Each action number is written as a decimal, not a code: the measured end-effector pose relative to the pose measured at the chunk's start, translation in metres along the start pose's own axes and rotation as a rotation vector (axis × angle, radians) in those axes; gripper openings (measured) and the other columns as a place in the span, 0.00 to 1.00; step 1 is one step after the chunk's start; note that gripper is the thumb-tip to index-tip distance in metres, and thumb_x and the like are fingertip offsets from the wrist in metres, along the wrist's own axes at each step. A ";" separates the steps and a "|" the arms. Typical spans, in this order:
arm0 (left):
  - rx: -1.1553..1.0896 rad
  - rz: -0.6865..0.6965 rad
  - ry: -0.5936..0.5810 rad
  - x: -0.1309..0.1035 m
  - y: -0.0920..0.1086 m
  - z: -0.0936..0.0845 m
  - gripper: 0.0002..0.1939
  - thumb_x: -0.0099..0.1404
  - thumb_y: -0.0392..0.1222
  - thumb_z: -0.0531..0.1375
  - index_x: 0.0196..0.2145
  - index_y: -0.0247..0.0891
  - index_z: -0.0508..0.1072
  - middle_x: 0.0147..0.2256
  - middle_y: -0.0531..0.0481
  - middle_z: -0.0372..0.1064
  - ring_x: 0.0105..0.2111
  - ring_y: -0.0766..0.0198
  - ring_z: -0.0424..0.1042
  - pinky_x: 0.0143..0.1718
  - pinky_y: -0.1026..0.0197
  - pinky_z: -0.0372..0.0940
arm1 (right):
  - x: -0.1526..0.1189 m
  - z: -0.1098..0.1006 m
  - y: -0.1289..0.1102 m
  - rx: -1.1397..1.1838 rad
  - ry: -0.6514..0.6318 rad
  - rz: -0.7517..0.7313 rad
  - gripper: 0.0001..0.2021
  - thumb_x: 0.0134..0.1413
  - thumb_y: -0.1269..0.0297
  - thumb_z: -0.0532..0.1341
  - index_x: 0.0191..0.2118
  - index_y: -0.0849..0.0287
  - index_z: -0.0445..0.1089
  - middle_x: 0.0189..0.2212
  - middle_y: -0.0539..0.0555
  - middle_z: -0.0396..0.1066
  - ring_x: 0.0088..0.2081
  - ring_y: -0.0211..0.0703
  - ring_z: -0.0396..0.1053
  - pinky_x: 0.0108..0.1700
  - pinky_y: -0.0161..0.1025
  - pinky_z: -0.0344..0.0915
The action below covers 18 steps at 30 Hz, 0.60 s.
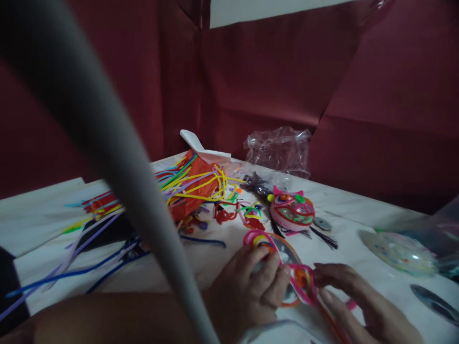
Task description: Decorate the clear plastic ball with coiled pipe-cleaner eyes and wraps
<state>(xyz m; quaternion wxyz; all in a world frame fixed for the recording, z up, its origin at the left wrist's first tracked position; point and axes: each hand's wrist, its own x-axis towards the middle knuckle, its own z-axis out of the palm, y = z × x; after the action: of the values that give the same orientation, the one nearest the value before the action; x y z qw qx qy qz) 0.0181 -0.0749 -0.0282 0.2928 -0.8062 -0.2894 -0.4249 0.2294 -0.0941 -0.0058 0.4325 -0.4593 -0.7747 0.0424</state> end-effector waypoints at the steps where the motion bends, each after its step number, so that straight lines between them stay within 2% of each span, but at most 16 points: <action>1: -0.014 -0.026 -0.043 0.001 -0.002 -0.002 0.13 0.65 0.41 0.54 0.45 0.34 0.70 0.45 0.47 0.69 0.48 0.58 0.66 0.47 0.55 0.68 | 0.004 -0.006 0.002 -0.018 0.042 0.046 0.11 0.59 0.54 0.55 0.38 0.52 0.70 0.35 0.52 0.74 0.35 0.44 0.73 0.35 0.33 0.70; 3: -0.050 -0.071 -0.138 0.001 -0.005 -0.005 0.16 0.64 0.43 0.56 0.47 0.35 0.68 0.46 0.45 0.69 0.49 0.57 0.65 0.48 0.54 0.67 | 0.011 -0.018 0.009 -0.070 0.130 0.170 0.12 0.54 0.51 0.57 0.35 0.53 0.72 0.34 0.53 0.75 0.35 0.48 0.74 0.33 0.35 0.71; 5: -0.087 -0.083 -0.176 0.001 -0.008 -0.007 0.20 0.63 0.47 0.57 0.49 0.34 0.66 0.47 0.43 0.68 0.49 0.56 0.65 0.49 0.51 0.66 | 0.018 -0.031 0.015 -0.105 0.160 0.321 0.16 0.49 0.47 0.58 0.34 0.53 0.72 0.35 0.56 0.76 0.36 0.52 0.74 0.28 0.37 0.71; 7: -0.106 -0.067 -0.175 0.001 -0.009 -0.007 0.22 0.61 0.48 0.58 0.50 0.34 0.66 0.47 0.41 0.68 0.49 0.54 0.65 0.49 0.49 0.66 | 0.025 -0.041 0.018 -0.105 0.126 0.454 0.19 0.44 0.44 0.59 0.32 0.53 0.73 0.36 0.58 0.76 0.37 0.56 0.74 0.28 0.40 0.71; 9: -0.106 -0.056 -0.182 0.000 -0.010 -0.007 0.23 0.60 0.47 0.60 0.50 0.34 0.65 0.47 0.41 0.67 0.50 0.53 0.65 0.49 0.48 0.66 | 0.030 -0.045 0.016 -0.045 0.066 0.567 0.20 0.38 0.42 0.60 0.29 0.54 0.74 0.35 0.59 0.77 0.38 0.58 0.73 0.32 0.43 0.71; 13: -0.103 -0.065 -0.218 0.001 -0.011 -0.008 0.24 0.58 0.46 0.62 0.50 0.33 0.65 0.48 0.40 0.66 0.51 0.52 0.64 0.51 0.48 0.65 | 0.038 -0.036 0.001 0.194 -0.077 0.685 0.22 0.31 0.42 0.64 0.26 0.56 0.75 0.32 0.59 0.77 0.36 0.58 0.73 0.35 0.42 0.71; 18: -0.102 -0.065 -0.199 0.002 -0.012 -0.007 0.21 0.62 0.48 0.57 0.50 0.33 0.66 0.49 0.40 0.66 0.52 0.53 0.63 0.51 0.49 0.65 | 0.041 -0.011 -0.019 0.529 -0.264 0.713 0.22 0.32 0.42 0.68 0.24 0.59 0.72 0.24 0.54 0.73 0.27 0.44 0.69 0.29 0.36 0.67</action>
<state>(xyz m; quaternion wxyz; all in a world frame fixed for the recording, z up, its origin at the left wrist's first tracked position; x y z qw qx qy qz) 0.0066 -0.0718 -0.0204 0.2075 -0.8484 -0.3211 -0.3662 0.2159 -0.0781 0.0354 0.3910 -0.5617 -0.5793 0.4427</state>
